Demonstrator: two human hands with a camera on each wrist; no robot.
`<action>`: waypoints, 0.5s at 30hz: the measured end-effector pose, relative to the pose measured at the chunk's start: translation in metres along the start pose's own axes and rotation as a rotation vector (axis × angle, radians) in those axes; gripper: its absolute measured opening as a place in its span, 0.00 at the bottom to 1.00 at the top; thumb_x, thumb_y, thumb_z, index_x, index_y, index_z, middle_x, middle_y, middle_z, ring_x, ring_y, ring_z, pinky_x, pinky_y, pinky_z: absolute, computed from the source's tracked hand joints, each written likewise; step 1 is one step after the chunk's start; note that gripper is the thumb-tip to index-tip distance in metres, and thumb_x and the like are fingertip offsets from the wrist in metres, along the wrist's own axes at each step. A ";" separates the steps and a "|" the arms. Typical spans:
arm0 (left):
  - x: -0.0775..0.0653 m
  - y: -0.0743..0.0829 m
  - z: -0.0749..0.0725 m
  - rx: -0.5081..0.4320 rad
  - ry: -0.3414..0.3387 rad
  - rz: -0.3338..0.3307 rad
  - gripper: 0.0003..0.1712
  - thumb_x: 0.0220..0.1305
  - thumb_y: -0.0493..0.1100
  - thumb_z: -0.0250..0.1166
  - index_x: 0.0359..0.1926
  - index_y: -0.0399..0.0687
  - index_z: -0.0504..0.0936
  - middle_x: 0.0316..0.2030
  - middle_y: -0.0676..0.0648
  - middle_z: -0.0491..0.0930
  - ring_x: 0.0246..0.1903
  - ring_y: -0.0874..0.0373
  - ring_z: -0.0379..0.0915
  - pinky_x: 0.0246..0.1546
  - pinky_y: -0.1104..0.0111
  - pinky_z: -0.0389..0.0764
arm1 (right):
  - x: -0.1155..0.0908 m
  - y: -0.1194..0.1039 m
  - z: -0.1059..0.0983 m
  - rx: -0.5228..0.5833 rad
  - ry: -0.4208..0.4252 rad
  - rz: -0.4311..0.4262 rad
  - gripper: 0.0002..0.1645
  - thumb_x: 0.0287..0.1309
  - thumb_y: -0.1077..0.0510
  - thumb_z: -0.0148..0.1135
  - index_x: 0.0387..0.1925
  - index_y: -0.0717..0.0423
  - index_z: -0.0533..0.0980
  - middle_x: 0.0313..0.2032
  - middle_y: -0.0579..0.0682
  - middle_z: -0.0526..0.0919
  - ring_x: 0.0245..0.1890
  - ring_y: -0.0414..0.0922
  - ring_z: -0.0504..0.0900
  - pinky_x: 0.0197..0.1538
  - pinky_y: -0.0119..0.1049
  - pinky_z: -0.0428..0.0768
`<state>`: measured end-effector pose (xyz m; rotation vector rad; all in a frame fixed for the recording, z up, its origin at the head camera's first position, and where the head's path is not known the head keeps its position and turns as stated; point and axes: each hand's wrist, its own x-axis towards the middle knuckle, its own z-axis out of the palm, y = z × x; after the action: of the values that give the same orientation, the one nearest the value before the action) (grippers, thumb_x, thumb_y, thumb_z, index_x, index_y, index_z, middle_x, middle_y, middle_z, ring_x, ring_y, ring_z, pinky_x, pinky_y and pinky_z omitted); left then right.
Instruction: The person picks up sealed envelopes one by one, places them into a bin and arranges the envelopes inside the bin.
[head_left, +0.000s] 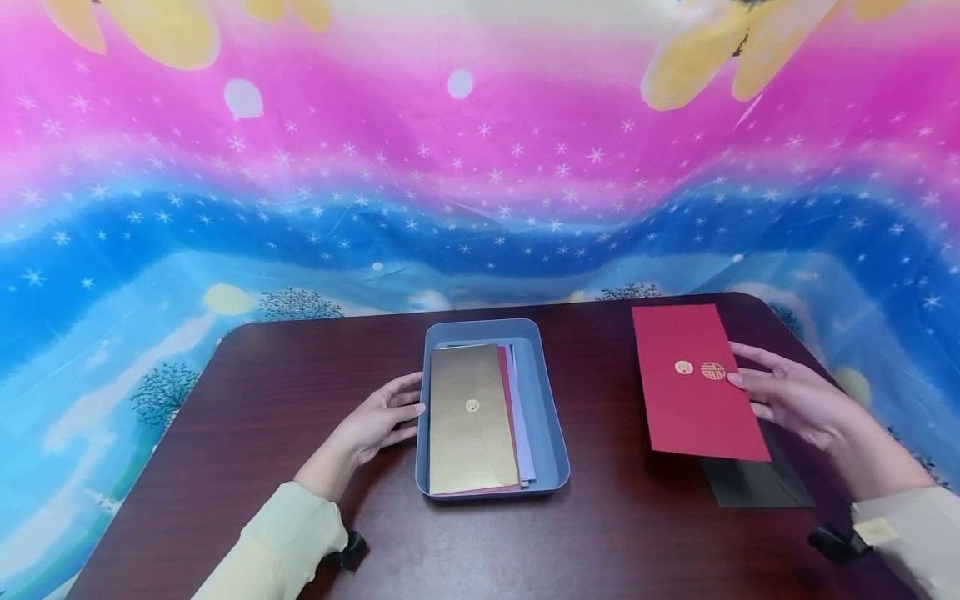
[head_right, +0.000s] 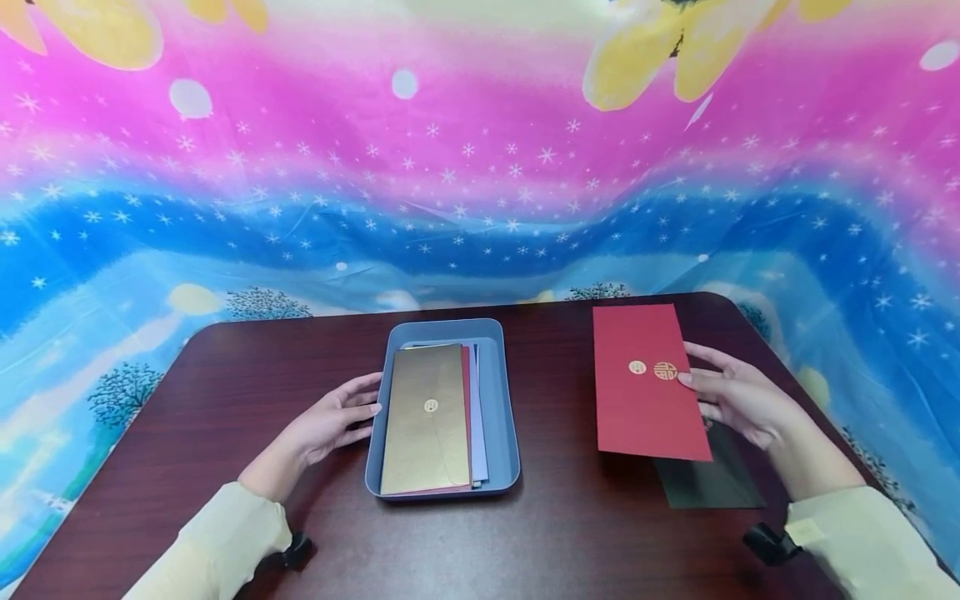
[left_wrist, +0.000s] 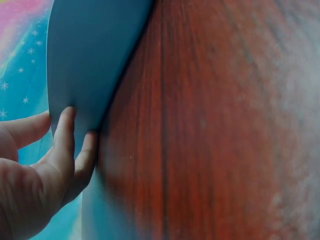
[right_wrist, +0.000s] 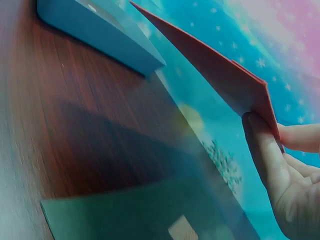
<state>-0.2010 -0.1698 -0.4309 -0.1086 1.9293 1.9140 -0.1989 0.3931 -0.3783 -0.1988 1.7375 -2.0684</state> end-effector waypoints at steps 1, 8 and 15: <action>0.000 0.000 0.000 0.001 -0.001 0.000 0.35 0.78 0.33 0.55 0.80 0.46 0.56 0.74 0.30 0.59 0.64 0.42 0.70 0.56 0.57 0.79 | 0.001 -0.001 0.003 -0.001 0.014 -0.003 0.25 0.78 0.69 0.45 0.62 0.37 0.70 0.52 0.47 0.85 0.49 0.45 0.86 0.48 0.40 0.85; 0.000 0.001 0.000 0.005 0.003 -0.001 0.35 0.78 0.33 0.55 0.80 0.46 0.56 0.74 0.30 0.59 0.65 0.42 0.69 0.56 0.57 0.79 | 0.018 -0.007 0.029 -0.031 0.048 -0.018 0.26 0.78 0.67 0.48 0.68 0.44 0.58 0.52 0.46 0.84 0.48 0.44 0.86 0.47 0.39 0.85; 0.001 0.000 0.000 -0.003 0.000 -0.005 0.35 0.78 0.32 0.55 0.80 0.46 0.55 0.74 0.30 0.59 0.65 0.42 0.69 0.56 0.56 0.79 | 0.037 -0.010 0.053 -0.034 0.035 -0.014 0.36 0.77 0.67 0.50 0.76 0.53 0.46 0.52 0.46 0.83 0.49 0.45 0.86 0.47 0.39 0.85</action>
<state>-0.2017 -0.1700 -0.4313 -0.1140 1.9242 1.9134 -0.2140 0.3314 -0.3636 -0.1872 1.7979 -2.0652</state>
